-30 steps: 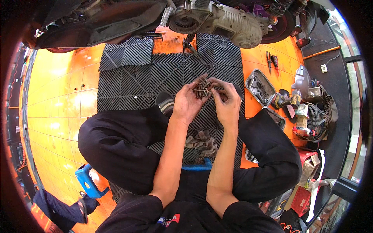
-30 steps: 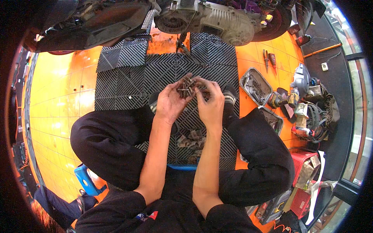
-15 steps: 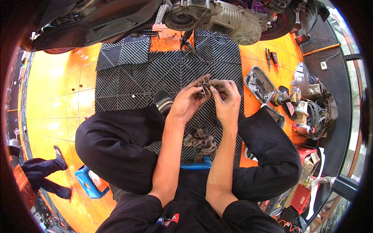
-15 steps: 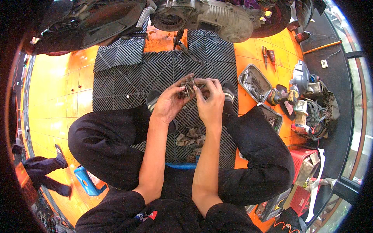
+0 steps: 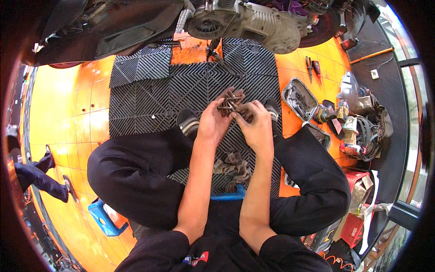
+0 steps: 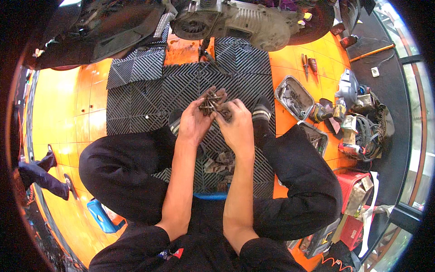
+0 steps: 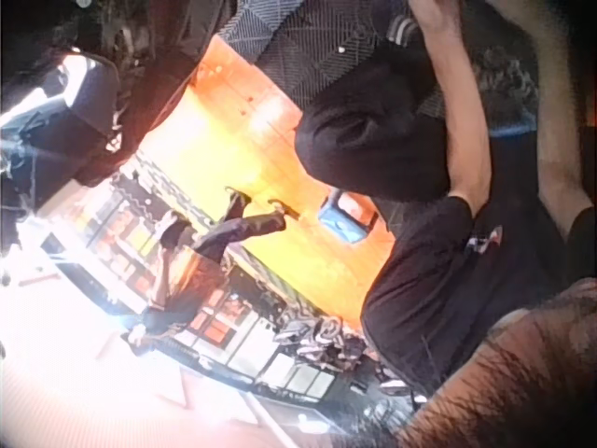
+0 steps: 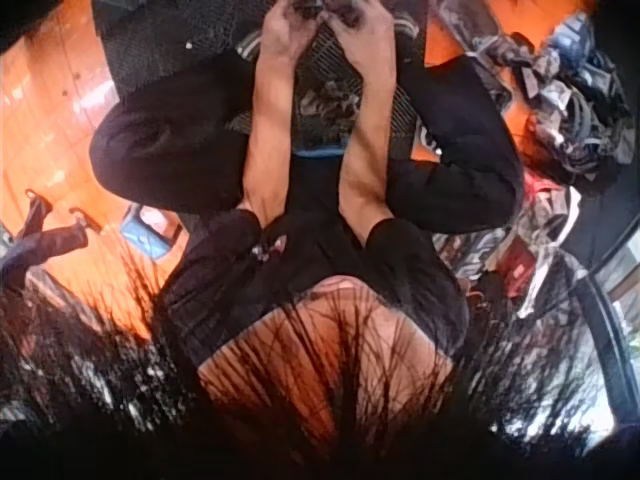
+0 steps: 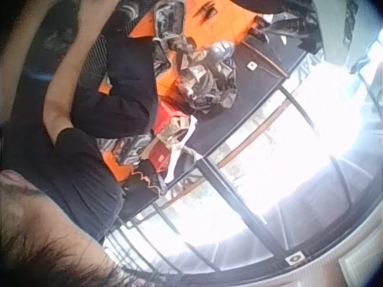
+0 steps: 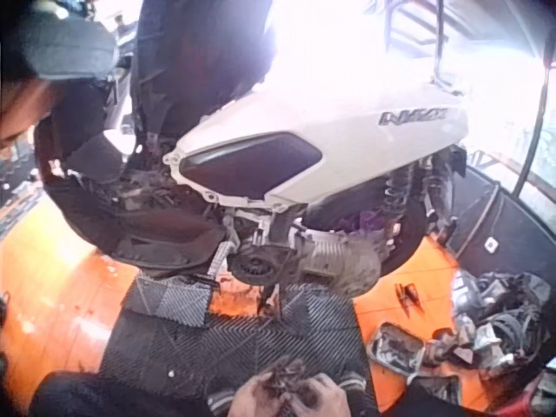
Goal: The person removes the engine casing from a white motorcycle, places it on the floor, and wipes the interior with a cloth. They then reattach the casing to the engine and gather small metal parts from a tray on the floor.
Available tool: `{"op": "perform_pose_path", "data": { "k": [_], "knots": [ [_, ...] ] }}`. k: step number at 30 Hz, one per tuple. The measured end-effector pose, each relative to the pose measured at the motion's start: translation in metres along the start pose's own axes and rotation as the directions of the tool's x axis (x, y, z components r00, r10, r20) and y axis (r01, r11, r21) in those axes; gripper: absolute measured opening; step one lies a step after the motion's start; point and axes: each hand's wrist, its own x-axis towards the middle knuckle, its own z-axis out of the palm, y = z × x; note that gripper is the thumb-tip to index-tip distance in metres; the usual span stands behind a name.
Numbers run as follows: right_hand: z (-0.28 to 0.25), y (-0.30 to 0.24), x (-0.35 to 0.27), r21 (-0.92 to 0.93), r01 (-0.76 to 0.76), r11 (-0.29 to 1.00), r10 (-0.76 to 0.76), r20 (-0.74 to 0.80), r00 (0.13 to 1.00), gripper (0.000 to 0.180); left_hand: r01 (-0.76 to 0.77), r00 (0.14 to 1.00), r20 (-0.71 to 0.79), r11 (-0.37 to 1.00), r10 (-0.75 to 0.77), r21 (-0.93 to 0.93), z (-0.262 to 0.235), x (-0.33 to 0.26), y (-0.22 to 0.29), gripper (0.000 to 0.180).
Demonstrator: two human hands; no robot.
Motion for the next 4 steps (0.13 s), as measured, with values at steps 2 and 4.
{"op": "perform_pose_path", "data": {
  "k": [2, 4],
  "knots": [
    [0.0027, 0.0048, 0.0009, -0.045, 0.060, 0.997, -0.060, -0.016, 0.998, 0.016, 0.005, 1.000, -0.018, 1.000, -0.006, -0.020, -0.0024, 0.0026, -0.0014, 0.047],
    [0.0074, 0.0052, 0.0004, -0.019, 0.018, 1.000, -0.019, -0.029, 0.999, 0.016, 0.012, 0.999, -0.046, 0.999, -0.014, -0.031, -0.0080, 0.0059, -0.0043, 0.047]
  ]
}}
